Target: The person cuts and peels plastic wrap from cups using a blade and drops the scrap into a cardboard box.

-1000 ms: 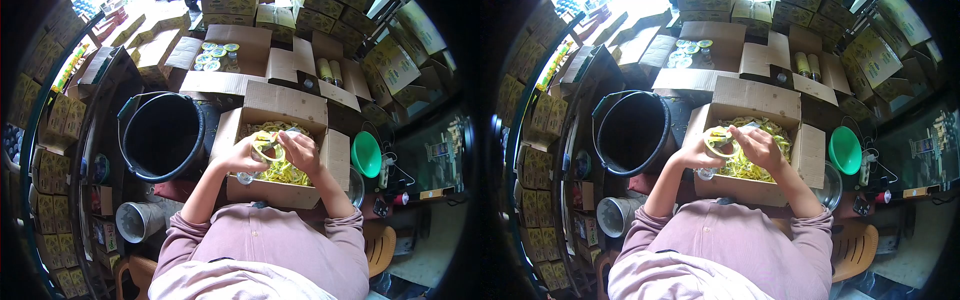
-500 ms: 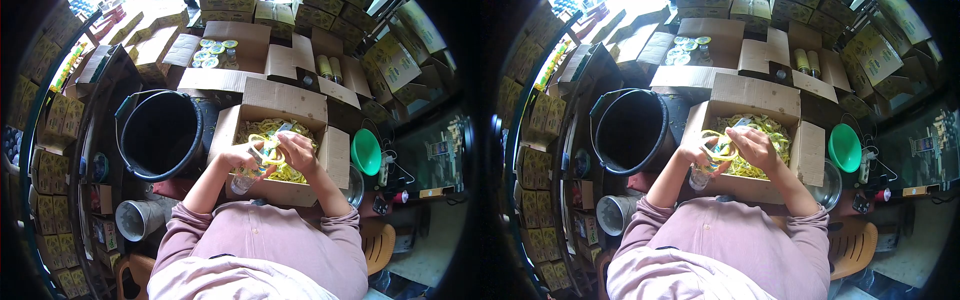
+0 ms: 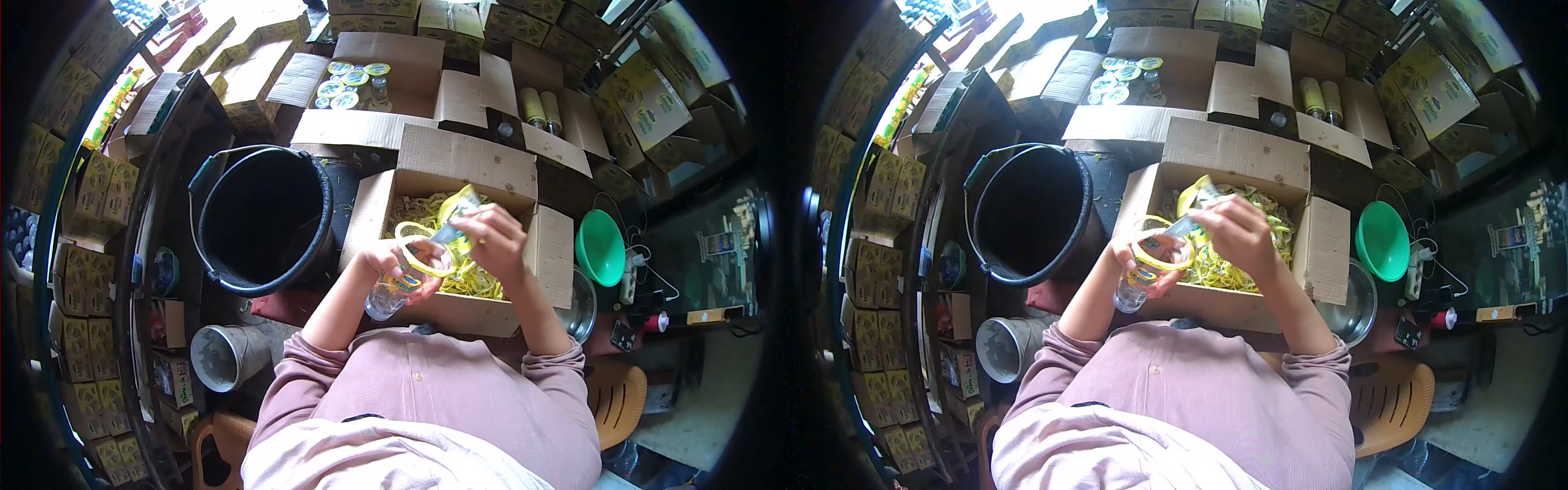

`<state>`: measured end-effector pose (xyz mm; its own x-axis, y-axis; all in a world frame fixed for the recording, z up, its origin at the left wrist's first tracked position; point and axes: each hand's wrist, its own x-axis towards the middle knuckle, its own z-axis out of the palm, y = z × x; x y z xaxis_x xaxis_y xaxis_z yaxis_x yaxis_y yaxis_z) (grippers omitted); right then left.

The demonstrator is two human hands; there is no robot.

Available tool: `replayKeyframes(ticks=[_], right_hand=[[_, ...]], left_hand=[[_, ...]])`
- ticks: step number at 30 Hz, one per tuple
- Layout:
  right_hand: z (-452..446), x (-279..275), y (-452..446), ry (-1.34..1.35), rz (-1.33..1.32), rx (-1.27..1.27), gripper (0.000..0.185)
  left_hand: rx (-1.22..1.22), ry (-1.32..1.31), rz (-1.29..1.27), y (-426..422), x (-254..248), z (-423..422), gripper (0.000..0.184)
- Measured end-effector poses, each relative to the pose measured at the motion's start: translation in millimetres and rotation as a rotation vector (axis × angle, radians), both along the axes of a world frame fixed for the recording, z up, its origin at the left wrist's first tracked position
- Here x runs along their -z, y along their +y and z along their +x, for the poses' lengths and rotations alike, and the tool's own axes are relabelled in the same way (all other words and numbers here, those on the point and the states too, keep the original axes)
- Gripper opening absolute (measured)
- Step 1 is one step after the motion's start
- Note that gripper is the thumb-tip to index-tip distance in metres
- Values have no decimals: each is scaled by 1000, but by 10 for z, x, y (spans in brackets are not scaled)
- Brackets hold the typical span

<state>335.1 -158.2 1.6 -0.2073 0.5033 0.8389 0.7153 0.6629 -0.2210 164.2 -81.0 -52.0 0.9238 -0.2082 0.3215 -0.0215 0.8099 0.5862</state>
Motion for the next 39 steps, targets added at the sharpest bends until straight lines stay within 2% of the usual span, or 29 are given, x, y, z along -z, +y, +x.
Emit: replayKeyframes(ticks=[3,7,8,9,11,13,14,15,16,19,20,23,27,28,30,36,39], right_hand=[[92,-26,4,160,-23,170,30],[27,57,14,292,-292,314,33],[29,198,16,332,-453,191,48],[24,224,-15,264,-815,160,56],[3,519,-49,-159,-1036,274,63],[1,583,-109,-115,-1014,268,61],[10,584,-123,-76,-1041,262,61],[18,577,-136,-38,-1067,255,60],[37,576,-152,-14,-1013,250,55],[71,477,-187,279,-1059,231,51],[90,478,-205,318,-968,270,42],[67,310,-259,425,-746,342,36],[-18,115,-315,616,-580,370,25],[-33,90,-323,631,-517,361,23],[-77,41,-334,661,-392,342,21],[-267,-59,-357,861,-269,231,15],[-388,-40,-390,839,-229,259,17]], left_hand=[[-13,19,136,54,-96,-48,55],[-85,-36,346,116,-283,-108,57],[-127,-38,406,127,-311,-133,58],[-170,-39,465,139,-344,-157,60],[-314,-34,657,138,-455,-211,55],[-420,-10,799,126,-569,-246,55],[-498,-132,979,167,-506,-233,57],[-531,-119,988,159,-522,-236,58],[-564,-107,997,145,-562,-238,58],[-686,2,979,70,-694,-229,60],[-730,50,965,49,-722,-219,61],[-900,83,999,18,-737,-203,65],[-1120,5,966,-24,-696,-207,68],[-1093,-37,1079,18,-679,-211,79],[-1149,-24,1079,0,-691,-221,78],[-1301,44,1075,-49,-568,-220,77],[-1332,66,1067,-90,-553,-224,77]])
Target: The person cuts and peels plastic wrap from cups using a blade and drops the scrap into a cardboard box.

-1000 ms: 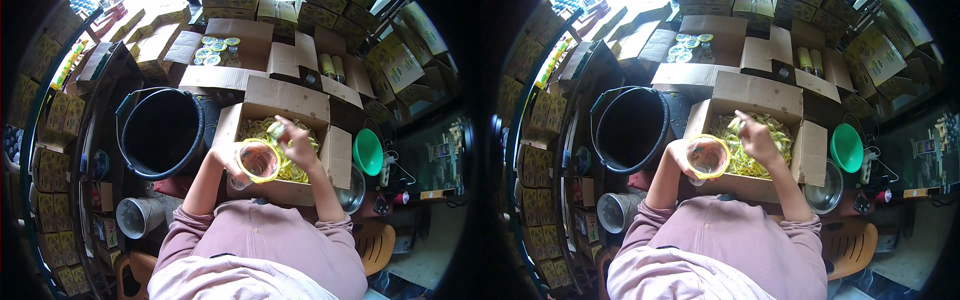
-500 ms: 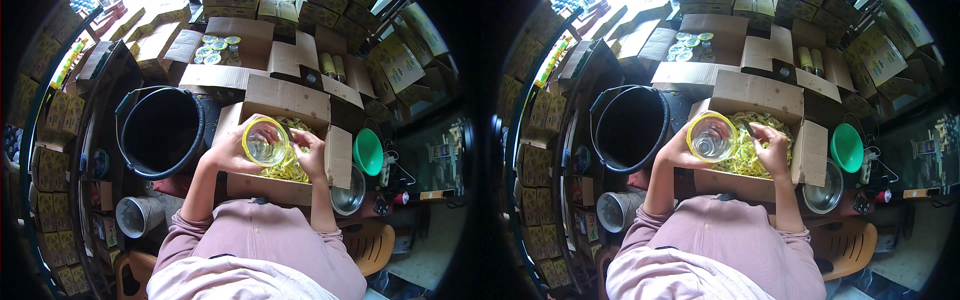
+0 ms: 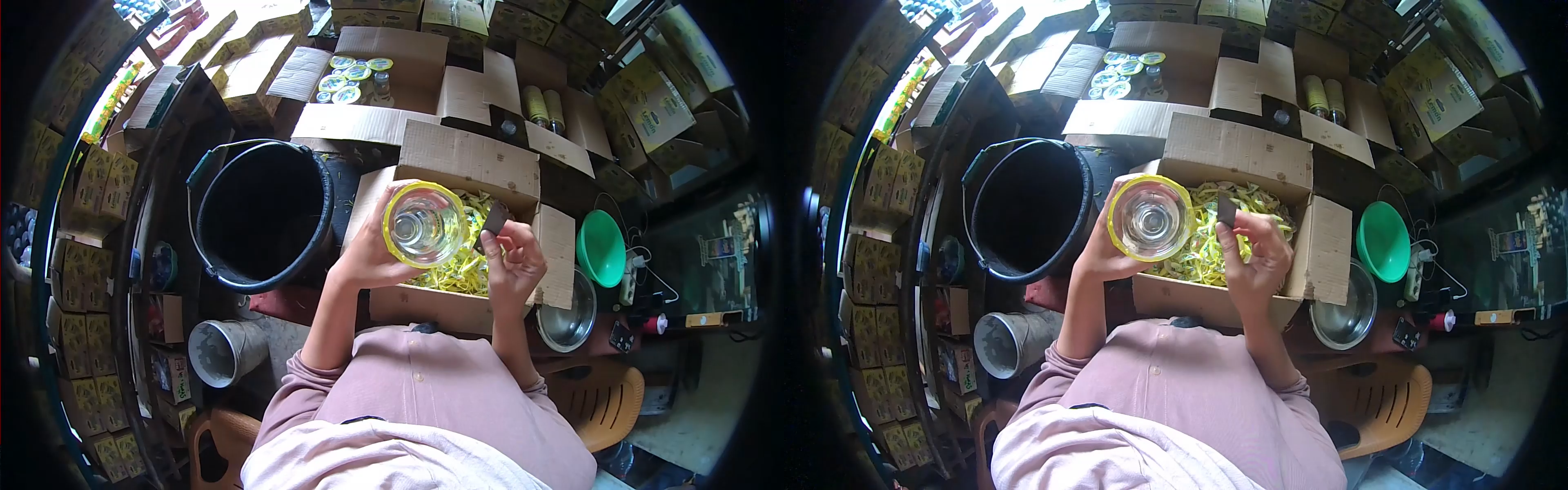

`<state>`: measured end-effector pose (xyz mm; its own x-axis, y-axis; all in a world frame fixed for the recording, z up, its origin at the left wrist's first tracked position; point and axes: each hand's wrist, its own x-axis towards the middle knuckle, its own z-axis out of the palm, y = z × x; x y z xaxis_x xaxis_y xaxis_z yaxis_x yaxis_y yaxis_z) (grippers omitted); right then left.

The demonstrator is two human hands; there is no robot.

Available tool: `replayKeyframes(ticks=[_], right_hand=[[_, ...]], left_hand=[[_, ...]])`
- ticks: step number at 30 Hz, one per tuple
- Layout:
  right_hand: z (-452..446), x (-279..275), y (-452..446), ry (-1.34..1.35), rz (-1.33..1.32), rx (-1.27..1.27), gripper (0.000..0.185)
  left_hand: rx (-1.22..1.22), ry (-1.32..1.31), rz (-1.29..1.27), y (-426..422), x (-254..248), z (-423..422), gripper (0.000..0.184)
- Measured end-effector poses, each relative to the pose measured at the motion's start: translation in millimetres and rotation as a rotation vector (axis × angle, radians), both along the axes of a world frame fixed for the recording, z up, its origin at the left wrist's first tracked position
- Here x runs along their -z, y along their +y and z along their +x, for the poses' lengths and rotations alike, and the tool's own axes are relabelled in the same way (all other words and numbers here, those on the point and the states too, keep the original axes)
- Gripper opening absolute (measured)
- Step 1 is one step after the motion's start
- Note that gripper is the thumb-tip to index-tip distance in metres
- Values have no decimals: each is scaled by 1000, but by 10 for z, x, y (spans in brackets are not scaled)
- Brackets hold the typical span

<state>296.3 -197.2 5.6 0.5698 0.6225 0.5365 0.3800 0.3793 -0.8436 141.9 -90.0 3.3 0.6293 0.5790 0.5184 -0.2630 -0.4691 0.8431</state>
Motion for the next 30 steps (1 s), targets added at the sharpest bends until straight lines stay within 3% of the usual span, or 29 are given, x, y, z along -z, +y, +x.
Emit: replayKeyframes(ticks=[10,17,22,25,30], right_hand=[[-115,0,0,-109,107,42,19],[-189,-87,5,-377,108,134,20],[-233,-56,17,-359,99,145,20],[-217,-62,30,-371,102,144,21],[-227,-71,33,-373,112,162,20]], left_hand=[[-131,14,0,-91,-96,55,70],[-215,60,133,-148,-167,75,78],[-257,57,147,-228,-155,116,83],[-145,-72,115,-205,-88,126,87],[-174,-23,112,-225,-81,119,91]])
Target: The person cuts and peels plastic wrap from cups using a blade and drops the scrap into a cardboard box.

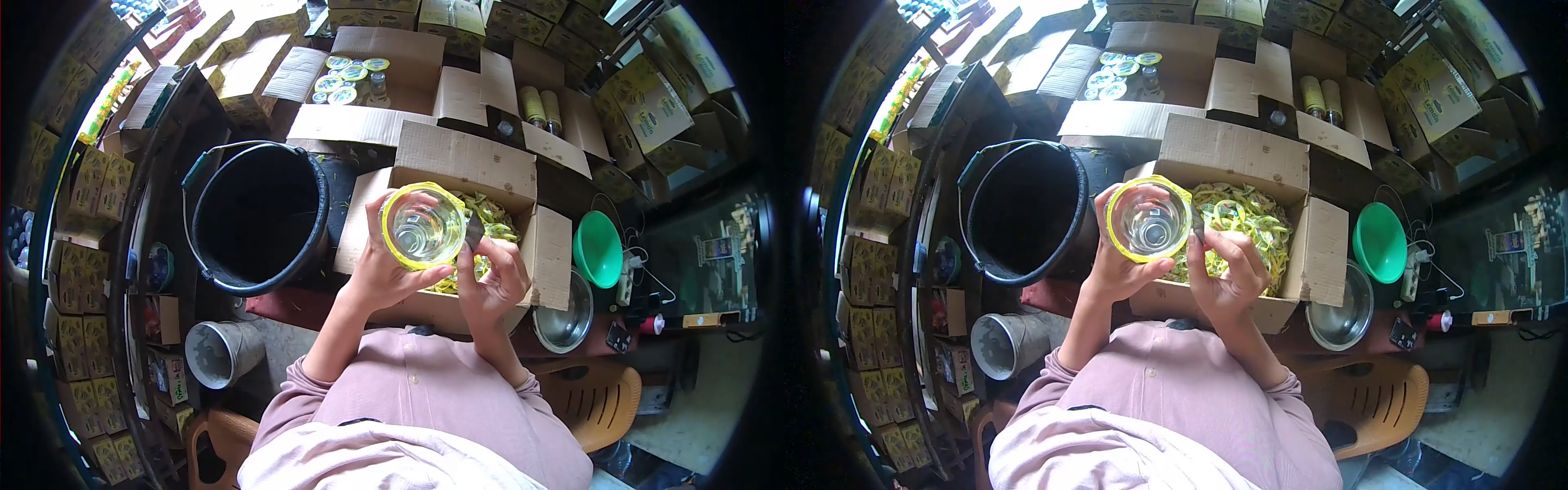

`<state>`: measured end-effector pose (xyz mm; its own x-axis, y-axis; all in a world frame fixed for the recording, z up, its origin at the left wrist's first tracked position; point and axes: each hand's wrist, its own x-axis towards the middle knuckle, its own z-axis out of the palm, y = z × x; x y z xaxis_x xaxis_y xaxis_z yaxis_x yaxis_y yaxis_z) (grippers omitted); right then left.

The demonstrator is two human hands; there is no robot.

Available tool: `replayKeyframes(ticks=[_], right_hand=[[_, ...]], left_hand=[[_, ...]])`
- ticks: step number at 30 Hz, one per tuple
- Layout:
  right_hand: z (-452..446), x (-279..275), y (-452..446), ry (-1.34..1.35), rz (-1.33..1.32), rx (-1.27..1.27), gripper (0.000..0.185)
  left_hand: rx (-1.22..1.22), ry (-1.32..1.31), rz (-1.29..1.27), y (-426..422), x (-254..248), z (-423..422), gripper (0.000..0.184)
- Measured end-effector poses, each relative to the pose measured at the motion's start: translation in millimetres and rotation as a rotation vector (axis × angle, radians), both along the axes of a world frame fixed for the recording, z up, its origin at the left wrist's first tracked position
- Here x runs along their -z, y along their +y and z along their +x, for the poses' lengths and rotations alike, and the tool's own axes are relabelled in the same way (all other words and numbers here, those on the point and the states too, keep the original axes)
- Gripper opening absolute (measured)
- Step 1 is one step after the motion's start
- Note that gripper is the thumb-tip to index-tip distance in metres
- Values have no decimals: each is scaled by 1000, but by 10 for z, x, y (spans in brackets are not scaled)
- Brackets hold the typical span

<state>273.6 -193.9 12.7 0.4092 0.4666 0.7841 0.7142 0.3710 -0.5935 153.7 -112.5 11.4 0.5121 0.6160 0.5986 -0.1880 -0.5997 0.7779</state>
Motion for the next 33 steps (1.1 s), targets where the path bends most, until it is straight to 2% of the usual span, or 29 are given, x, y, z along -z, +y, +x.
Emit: replayKeyframes(ticks=[14,20,25,31,33], right_hand=[[22,-23,-29,-50,5,40,19],[17,-67,-29,-157,23,103,22],[85,-84,2,-117,17,49,23],[86,-43,-35,-73,3,10,23],[79,-37,-39,-78,-1,26,23]], left_hand=[[4,-14,-39,-49,5,34,87],[-2,47,1,-62,-25,28,86],[14,90,31,-83,-2,14,86],[59,16,-106,-81,5,12,86],[70,28,-76,-66,18,14,85]])
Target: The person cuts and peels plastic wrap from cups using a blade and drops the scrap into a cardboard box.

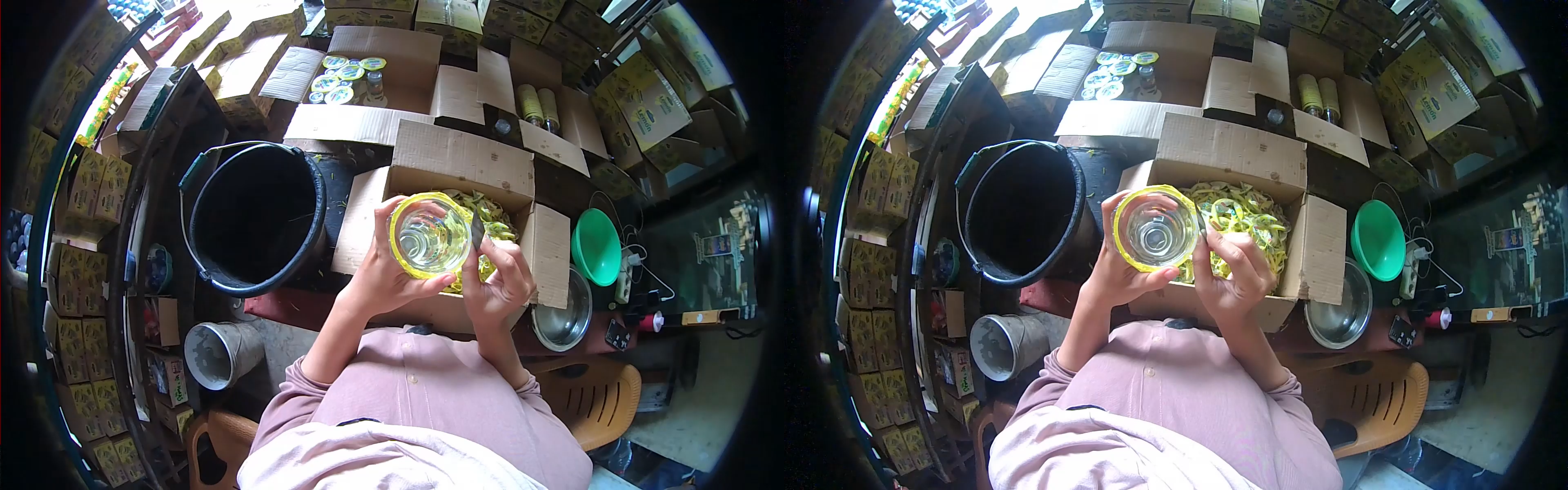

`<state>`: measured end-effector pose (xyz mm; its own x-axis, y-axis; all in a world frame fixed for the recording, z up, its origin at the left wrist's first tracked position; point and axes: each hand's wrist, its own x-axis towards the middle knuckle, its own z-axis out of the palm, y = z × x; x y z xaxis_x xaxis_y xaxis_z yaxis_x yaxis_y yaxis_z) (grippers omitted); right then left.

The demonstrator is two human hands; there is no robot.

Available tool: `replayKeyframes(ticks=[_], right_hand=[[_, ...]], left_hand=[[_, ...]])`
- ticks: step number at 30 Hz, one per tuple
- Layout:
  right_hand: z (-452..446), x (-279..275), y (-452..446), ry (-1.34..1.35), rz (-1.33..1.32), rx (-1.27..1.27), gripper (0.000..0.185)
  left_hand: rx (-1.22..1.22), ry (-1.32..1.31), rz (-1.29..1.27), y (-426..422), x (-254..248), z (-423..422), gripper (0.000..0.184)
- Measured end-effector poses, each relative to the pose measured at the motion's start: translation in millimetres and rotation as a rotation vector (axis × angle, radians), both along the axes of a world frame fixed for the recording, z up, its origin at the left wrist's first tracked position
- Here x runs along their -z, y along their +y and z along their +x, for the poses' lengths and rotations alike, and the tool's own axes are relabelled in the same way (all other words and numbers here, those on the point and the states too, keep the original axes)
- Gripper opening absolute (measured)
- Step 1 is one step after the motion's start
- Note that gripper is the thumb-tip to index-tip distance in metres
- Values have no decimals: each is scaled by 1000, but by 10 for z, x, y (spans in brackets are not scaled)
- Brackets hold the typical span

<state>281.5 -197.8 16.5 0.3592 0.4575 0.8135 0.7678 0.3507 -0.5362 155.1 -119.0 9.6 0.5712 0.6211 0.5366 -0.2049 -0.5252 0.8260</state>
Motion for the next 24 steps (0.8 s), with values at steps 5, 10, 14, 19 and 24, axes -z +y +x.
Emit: replayKeyframes(ticks=[5,10,14,19,24], right_hand=[[46,-31,6,-23,-8,-3,24],[10,-38,-36,-42,-57,-20,24],[19,-50,-52,-46,-82,1,23],[19,-41,-43,-16,-89,-44,23],[11,-33,-48,-41,-82,0,24]], left_hand=[[34,48,34,8,-39,-20,84],[36,2,-17,16,-15,-30,84],[87,53,14,18,12,-49,85],[100,44,-12,55,6,-84,86],[124,85,10,57,9,-87,88]])
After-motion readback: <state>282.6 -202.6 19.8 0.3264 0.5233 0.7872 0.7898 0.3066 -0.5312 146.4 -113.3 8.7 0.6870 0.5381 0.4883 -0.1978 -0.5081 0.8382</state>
